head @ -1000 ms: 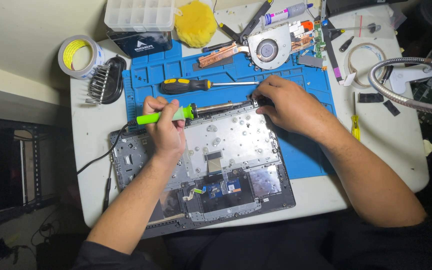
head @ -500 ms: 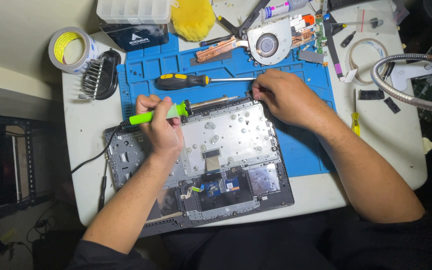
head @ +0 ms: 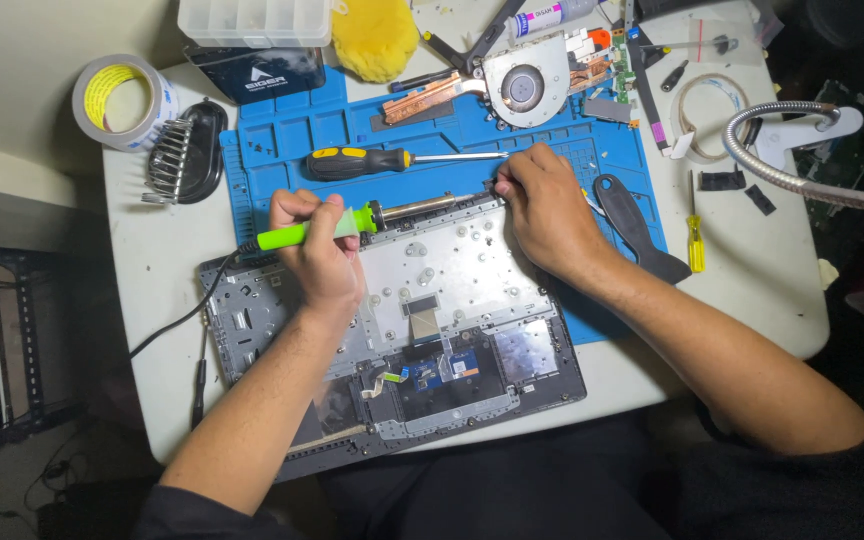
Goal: Using a soldering iron to melt plastic rivets on a laptop keyboard assembly during a repair process.
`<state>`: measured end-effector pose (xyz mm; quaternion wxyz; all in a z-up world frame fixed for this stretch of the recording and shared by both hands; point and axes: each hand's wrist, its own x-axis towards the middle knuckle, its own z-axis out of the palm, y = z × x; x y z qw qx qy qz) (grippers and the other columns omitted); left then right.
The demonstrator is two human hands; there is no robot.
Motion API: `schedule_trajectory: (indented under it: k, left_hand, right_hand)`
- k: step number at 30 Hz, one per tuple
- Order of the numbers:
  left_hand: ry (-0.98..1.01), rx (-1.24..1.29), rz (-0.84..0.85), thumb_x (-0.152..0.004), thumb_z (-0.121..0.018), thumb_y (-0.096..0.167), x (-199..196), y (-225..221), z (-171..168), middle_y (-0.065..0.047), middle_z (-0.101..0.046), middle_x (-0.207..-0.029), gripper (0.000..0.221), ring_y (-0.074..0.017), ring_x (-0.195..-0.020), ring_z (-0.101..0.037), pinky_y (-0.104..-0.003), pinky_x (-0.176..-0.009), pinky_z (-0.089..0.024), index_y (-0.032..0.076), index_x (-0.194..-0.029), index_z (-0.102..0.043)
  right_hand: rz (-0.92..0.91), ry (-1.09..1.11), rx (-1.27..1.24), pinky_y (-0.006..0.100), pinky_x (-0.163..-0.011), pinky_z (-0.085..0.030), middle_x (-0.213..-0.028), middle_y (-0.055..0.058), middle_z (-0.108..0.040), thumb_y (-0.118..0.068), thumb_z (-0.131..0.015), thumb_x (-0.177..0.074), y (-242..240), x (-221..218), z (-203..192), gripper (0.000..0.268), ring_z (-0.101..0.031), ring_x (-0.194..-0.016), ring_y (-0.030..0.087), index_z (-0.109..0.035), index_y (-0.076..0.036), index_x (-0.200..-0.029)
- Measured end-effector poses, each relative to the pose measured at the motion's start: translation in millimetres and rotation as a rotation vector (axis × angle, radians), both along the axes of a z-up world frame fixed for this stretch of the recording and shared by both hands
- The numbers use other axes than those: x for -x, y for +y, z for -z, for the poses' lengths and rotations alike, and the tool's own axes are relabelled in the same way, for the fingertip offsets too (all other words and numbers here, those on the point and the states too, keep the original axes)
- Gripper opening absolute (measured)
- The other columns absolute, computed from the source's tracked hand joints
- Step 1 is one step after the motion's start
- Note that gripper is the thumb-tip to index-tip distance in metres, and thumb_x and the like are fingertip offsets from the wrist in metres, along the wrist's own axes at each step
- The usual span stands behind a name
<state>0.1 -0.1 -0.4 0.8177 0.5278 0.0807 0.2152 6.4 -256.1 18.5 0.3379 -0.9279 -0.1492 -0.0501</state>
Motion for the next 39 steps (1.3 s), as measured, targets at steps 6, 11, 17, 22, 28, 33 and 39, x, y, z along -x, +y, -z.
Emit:
schedule_trajectory:
  k: [6, 11, 17, 22, 28, 33, 39]
  left_hand:
    - [-0.010, -0.031, 0.004, -0.087, -0.067, 0.003, 1.5, 1.3, 3.4, 0.001, -0.041, -0.066, 0.030, -0.0079, -0.039, -0.048, -0.017, -0.032, -0.033, 0.017, -0.082, -0.041]
    - [0.002, -0.042, 0.011, -0.086, -0.067, 0.003, 3.6, 0.8, -1.1, 0.001, -0.042, -0.066, 0.029, -0.0082, -0.039, -0.049, -0.017, -0.033, -0.036, 0.017, -0.082, -0.042]
    - [-0.020, -0.080, 0.052, -0.087, -0.066, 0.002, 1.2, -0.3, 1.3, -0.001, -0.042, -0.065, 0.028, -0.0092, -0.039, -0.050, -0.018, -0.032, -0.036, 0.015, -0.082, -0.042]
    - [-0.029, -0.123, 0.070, -0.088, -0.067, 0.002, 3.3, -1.1, 0.8, 0.000, -0.043, -0.066, 0.028, -0.0091, -0.040, -0.052, -0.018, -0.032, -0.036, 0.014, -0.082, -0.043]
    - [-0.055, -0.151, 0.086, -0.089, -0.067, 0.001, 3.4, -2.8, -2.6, -0.001, -0.044, -0.066, 0.027, -0.0091, -0.041, -0.052, -0.018, -0.032, -0.036, 0.013, -0.082, -0.043]
    - [-0.064, -0.147, 0.094, -0.090, -0.067, 0.001, 4.7, -3.6, -4.0, -0.001, -0.044, -0.066, 0.027, -0.0097, -0.041, -0.053, -0.018, -0.032, -0.036, 0.012, -0.082, -0.044]
    - [-0.050, -0.121, 0.082, -0.090, -0.067, 0.002, 3.0, -1.5, 3.2, -0.002, -0.042, -0.067, 0.027, -0.0100, -0.040, -0.051, -0.018, -0.031, -0.035, 0.013, -0.082, -0.043]
  right_hand:
    - [-0.006, -0.048, 0.014, 0.046, -0.077, -0.051, -0.092, 0.014, -0.051, -0.012, -0.053, -0.110, -4.8, 0.4, 21.7, 0.015, -0.061, -0.091, 0.040, -0.060, -0.002, -0.102]
    - [-0.065, -0.039, 0.083, 0.044, -0.072, -0.053, -0.090, 0.013, -0.053, -0.014, -0.059, -0.109, -8.5, -6.2, 6.4, 0.015, -0.064, -0.085, 0.038, -0.064, -0.002, -0.102]
    - [-0.056, 0.001, -0.008, 0.043, -0.071, -0.053, -0.089, 0.013, -0.054, -0.016, -0.064, -0.106, -10.0, -4.6, 1.7, 0.016, -0.065, -0.083, 0.038, -0.066, -0.002, -0.099]
    - [-0.011, 0.012, -0.085, 0.047, -0.074, -0.051, -0.089, 0.015, -0.053, -0.016, -0.062, -0.107, -3.8, -1.1, 1.2, 0.018, -0.064, -0.084, 0.040, -0.065, -0.002, -0.097]
    - [0.016, -0.024, -0.115, 0.050, -0.077, -0.050, -0.090, 0.016, -0.054, -0.016, -0.060, -0.108, -2.0, 1.1, 8.1, 0.019, -0.062, -0.088, 0.043, -0.062, -0.002, -0.096]
    - [0.035, -0.080, -0.123, 0.050, -0.078, -0.049, -0.087, 0.015, -0.053, -0.014, -0.061, -0.108, -0.6, 5.6, 11.0, 0.018, -0.061, -0.088, 0.043, -0.062, -0.001, -0.096]
    - [0.058, -0.196, -0.051, 0.043, -0.085, -0.050, -0.082, 0.008, -0.055, -0.020, -0.064, -0.107, -0.2, 8.3, 24.1, 0.017, -0.063, -0.093, 0.036, -0.062, -0.006, -0.097]
